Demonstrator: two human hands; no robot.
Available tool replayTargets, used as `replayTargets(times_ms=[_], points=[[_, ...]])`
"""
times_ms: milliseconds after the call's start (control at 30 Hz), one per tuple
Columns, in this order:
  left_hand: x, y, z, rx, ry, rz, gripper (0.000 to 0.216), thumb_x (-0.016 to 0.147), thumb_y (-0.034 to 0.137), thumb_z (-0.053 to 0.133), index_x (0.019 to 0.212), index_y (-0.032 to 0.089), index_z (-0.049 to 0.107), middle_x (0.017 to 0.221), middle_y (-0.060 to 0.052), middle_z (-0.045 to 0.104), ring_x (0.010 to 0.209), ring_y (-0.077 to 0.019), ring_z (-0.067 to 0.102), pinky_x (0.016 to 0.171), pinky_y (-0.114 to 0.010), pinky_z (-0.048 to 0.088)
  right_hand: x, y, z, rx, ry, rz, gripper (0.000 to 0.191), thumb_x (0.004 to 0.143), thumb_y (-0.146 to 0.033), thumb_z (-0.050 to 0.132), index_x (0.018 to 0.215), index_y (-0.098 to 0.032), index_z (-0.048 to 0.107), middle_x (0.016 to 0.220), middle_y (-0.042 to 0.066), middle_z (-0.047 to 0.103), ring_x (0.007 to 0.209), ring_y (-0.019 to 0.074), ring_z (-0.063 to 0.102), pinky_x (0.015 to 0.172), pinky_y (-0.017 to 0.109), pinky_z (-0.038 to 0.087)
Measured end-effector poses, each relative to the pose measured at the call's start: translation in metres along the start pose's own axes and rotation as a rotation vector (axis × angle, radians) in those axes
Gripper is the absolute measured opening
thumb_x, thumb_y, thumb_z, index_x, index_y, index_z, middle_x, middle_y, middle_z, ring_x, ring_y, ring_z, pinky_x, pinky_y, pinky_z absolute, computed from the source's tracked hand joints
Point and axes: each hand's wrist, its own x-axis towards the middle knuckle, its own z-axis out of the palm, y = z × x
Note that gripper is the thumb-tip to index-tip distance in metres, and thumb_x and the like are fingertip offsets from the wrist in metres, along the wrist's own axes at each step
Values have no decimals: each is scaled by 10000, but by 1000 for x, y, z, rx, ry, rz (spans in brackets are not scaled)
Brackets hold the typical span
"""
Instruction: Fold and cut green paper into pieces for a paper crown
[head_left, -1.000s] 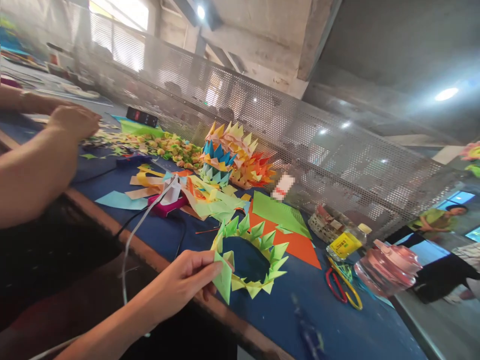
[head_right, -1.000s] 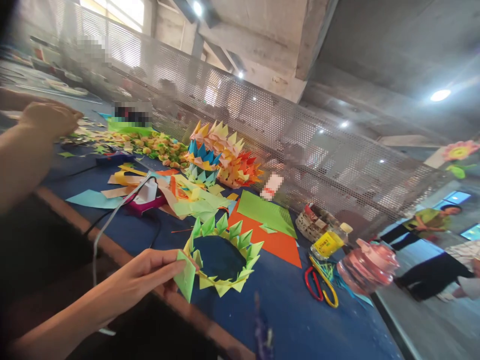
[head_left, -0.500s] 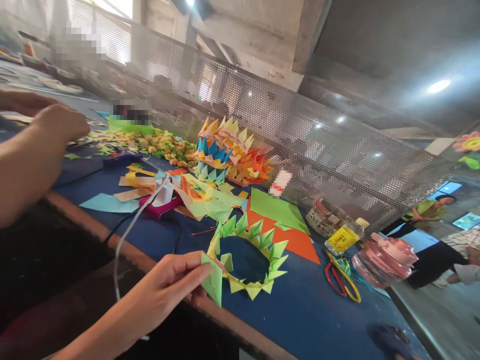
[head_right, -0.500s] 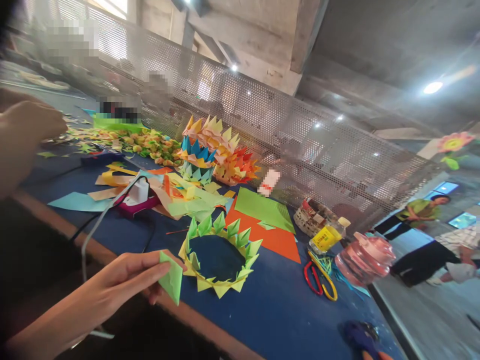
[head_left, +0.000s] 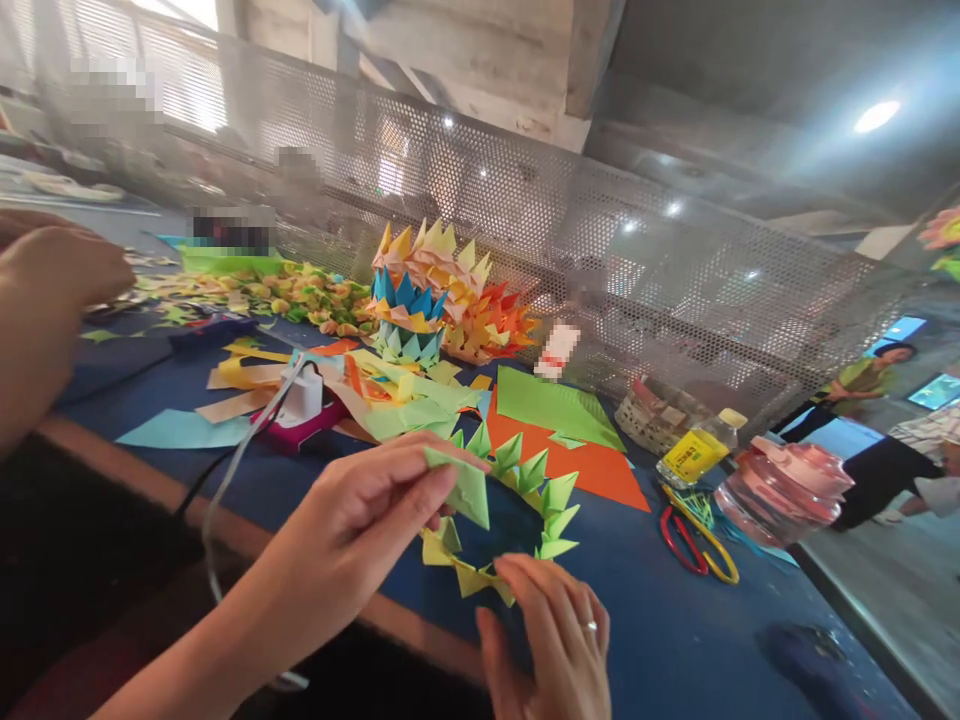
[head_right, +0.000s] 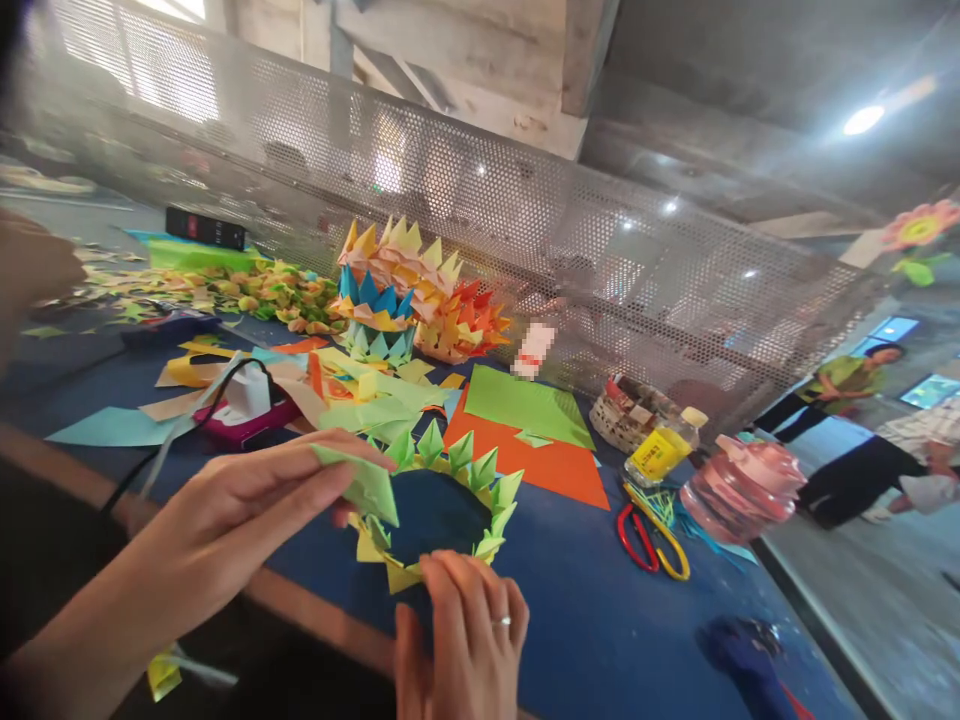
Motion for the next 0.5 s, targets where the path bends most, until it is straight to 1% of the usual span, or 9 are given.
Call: replayTargets(times_ms=[67, 100, 133, 200, 233, 300, 433, 500], points=[[10, -2, 6, 68, -40, 63, 287, 928, 360, 475, 889, 205, 714, 993, -29, 682, 841, -173, 612, 733, -239, 484, 1, -1, 11, -64, -35, -37, 355, 834, -297, 619, 1166, -172, 600, 1064, 59, 713, 951, 223, 647, 856, 343, 341], [13, -5, 10, 93, -77, 81, 285, 938, 329, 464, 871, 200, 709, 995, -29, 681, 876, -173, 614, 767, -240, 479, 0, 1, 15, -78, -47, -38, 355, 840, -310, 613, 1168, -174, 601, 1079, 56, 709, 960, 223, 645, 856, 344, 334], [15, -7, 13, 110, -118, 95, 282, 948, 300, 451, 870, 199, 703, 993, -28, 680, 905, -170, 614, 797, -240, 473, -2, 2, 17, -71, -52, -20, 309, 854, -303, 597, 1141, -191, 613, 1081, 44, 708, 966, 220, 644, 860, 346, 331], [17, -11, 17, 138, -182, 117, 266, 960, 255, 436, 912, 206, 693, 992, -20, 679, 940, -157, 612, 837, -234, 462, -6, 2, 19, -18, -38, 65, 166, 888, -251, 547, 1022, -236, 645, 1050, 11, 716, 963, 208, 646, 872, 358, 328], [17, -12, 19, 154, -197, 124, 253, 961, 239, 436, 939, 213, 687, 1002, -15, 678, 955, -150, 610, 851, -228, 457, -7, 1, 20, 13, -23, 97, 140, 901, -228, 526, 958, -248, 652, 1018, -2, 723, 949, 202, 651, 870, 364, 329], [18, -13, 20, 189, -200, 152, 231, 959, 222, 447, 969, 233, 678, 1006, 1, 675, 966, -137, 609, 862, -212, 451, -9, -2, 20, 47, 24, 103, 159, 910, -203, 513, 885, -252, 661, 937, -18, 740, 896, 196, 667, 855, 376, 338], [27, -9, 19, 264, -204, 192, 221, 953, 208, 458, 1007, 258, 666, 993, 18, 668, 974, -128, 607, 855, -197, 450, -5, -5, 17, -28, 117, -13, 168, 862, -142, 567, 868, -254, 692, 778, -63, 753, 735, 172, 693, 797, 372, 354], [33, -9, 19, 304, -244, 193, 222, 951, 210, 458, 985, 244, 675, 983, 6, 672, 952, -136, 615, 825, -202, 457, -1, -4, 18, -86, 150, -113, 124, 831, -168, 618, 841, -260, 700, 716, -87, 746, 647, 148, 688, 758, 362, 348]])
